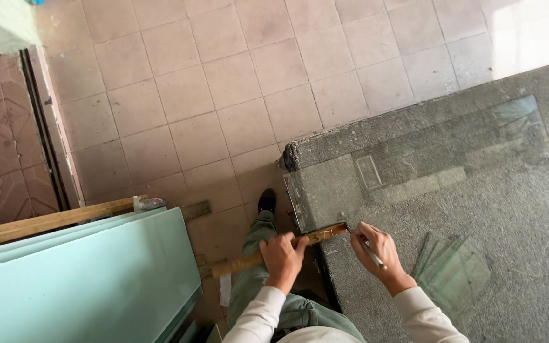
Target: Measuring, scoring, and breaking glass sheets into smaller strips on a workshop table.
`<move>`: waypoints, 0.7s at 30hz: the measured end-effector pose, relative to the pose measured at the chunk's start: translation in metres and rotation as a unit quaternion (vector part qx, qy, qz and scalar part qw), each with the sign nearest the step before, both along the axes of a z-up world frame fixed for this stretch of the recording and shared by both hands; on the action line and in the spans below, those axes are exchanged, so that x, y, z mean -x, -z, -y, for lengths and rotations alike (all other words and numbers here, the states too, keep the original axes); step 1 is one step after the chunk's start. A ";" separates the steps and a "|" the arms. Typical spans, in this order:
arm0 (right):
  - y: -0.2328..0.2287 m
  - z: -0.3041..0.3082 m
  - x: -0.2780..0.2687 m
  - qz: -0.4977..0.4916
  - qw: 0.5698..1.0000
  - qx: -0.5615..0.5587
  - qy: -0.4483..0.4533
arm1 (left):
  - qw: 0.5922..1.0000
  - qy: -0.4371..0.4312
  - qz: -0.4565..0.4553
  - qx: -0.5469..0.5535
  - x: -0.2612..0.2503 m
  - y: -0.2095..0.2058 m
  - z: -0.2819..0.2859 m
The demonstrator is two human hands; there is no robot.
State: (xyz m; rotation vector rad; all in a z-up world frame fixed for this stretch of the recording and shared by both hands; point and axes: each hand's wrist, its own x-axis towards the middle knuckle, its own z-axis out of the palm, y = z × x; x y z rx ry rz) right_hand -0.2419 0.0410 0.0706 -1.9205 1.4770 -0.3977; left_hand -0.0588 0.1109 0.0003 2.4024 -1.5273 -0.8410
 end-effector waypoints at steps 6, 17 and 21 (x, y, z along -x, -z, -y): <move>-0.004 -0.002 0.005 -0.036 0.995 -0.057 0.075 | 0.980 0.012 -0.171 -0.101 -0.016 -0.048 0.014; -0.016 -0.070 0.053 0.136 0.923 -0.212 0.290 | 0.914 -0.211 -0.343 -0.062 -0.010 0.039 0.072; -0.006 -0.084 0.062 0.111 0.918 -0.254 0.283 | 0.899 -0.223 -0.373 -0.054 -0.028 0.034 0.063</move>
